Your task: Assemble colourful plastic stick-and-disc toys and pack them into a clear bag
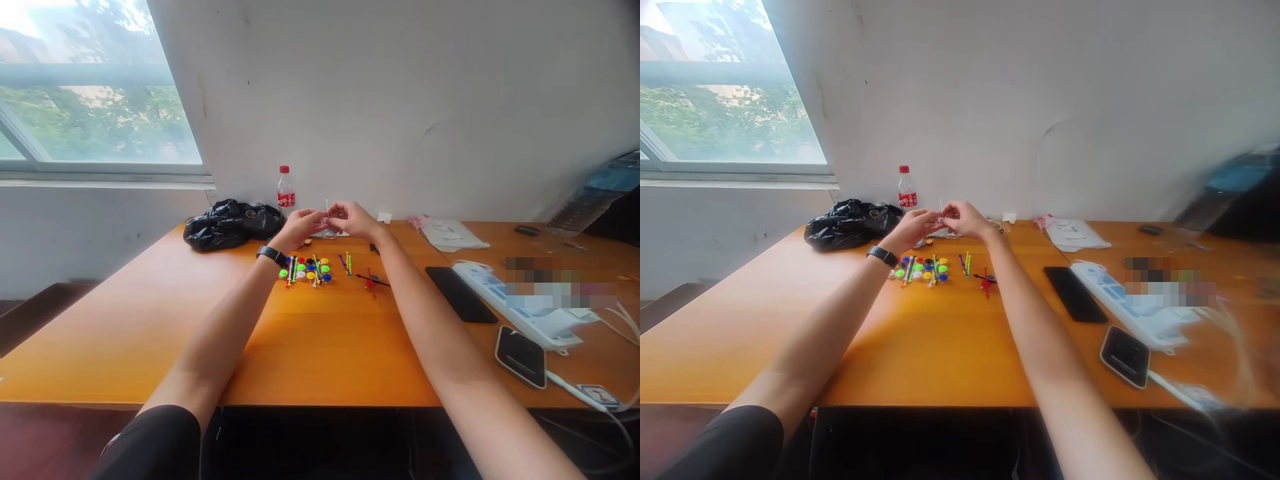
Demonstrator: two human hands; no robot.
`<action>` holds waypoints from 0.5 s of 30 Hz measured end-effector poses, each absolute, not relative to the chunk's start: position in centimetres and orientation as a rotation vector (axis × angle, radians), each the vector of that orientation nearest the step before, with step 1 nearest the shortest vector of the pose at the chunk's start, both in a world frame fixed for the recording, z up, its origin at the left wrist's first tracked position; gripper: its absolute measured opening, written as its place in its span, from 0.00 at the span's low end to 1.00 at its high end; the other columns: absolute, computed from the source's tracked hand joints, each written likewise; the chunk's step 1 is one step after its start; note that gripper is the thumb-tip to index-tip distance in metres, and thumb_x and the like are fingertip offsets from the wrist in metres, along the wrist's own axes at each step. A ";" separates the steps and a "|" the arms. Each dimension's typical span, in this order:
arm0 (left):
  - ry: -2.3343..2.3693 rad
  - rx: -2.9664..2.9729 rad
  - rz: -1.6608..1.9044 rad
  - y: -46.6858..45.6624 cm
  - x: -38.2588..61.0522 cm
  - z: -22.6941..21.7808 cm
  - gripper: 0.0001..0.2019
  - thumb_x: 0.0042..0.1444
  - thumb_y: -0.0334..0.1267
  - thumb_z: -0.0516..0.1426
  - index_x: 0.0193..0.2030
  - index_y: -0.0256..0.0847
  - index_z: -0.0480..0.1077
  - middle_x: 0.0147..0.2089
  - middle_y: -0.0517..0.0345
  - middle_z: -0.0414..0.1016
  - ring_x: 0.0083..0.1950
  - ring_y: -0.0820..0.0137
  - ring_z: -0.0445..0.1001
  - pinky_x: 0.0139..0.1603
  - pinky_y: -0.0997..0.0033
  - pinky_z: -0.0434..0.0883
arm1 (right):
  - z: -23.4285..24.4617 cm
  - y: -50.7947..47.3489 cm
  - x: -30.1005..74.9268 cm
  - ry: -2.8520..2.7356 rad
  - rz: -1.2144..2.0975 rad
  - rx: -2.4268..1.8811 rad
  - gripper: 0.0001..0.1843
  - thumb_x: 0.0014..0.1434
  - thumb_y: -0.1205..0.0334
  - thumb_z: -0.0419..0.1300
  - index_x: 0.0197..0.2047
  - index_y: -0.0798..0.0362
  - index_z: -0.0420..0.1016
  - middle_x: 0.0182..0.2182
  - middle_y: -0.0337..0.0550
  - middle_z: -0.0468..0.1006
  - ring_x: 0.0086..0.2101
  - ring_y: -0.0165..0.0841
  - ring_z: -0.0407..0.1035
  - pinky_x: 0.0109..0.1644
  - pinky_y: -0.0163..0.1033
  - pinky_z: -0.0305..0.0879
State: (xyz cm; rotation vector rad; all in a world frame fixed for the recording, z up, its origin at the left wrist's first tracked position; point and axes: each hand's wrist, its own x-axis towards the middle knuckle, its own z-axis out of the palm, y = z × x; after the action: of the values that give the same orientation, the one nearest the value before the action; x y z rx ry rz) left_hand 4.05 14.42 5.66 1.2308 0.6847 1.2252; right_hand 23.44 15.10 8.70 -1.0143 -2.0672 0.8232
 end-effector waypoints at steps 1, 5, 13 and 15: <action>0.678 1.239 1.218 14.4 4.1 5.6 0.10 0.58 0.36 0.69 0.38 0.31 0.77 0.39 0.49 0.82 0.44 0.70 0.83 0.65 0.64 0.74 | 8.6 15.2 23.4 -2.063 0.827 -1.019 0.06 0.64 0.61 0.64 0.42 0.52 0.72 0.34 0.42 0.80 0.32 0.31 0.72 0.35 0.33 0.70; 0.655 1.323 1.159 14.5 4.4 5.4 0.13 0.56 0.39 0.70 0.42 0.31 0.79 0.43 0.46 0.84 0.47 0.68 0.83 0.62 0.66 0.75 | 8.4 15.2 23.7 -2.042 0.792 -1.053 0.07 0.61 0.60 0.64 0.37 0.51 0.70 0.29 0.41 0.78 0.31 0.32 0.72 0.36 0.35 0.69; 0.844 1.393 1.119 14.2 4.8 5.0 0.10 0.54 0.39 0.68 0.32 0.34 0.76 0.31 0.56 0.77 0.40 0.71 0.79 0.42 0.75 0.72 | 8.0 15.5 23.8 -2.090 0.799 -1.080 0.08 0.58 0.62 0.64 0.38 0.51 0.68 0.28 0.38 0.74 0.29 0.29 0.65 0.30 0.31 0.60; 0.860 1.366 1.131 14.0 4.9 5.1 0.10 0.54 0.39 0.68 0.31 0.34 0.75 0.31 0.56 0.77 0.38 0.73 0.78 0.39 0.77 0.71 | 7.7 15.8 23.8 -2.084 0.814 -1.000 0.08 0.57 0.62 0.64 0.39 0.51 0.68 0.28 0.36 0.72 0.28 0.29 0.63 0.30 0.31 0.59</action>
State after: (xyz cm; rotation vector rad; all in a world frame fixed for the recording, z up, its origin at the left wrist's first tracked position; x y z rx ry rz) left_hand 4.85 14.03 5.09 1.3658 0.8596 1.1314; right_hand 23.79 15.76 7.72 -1.0000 -2.0843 0.8138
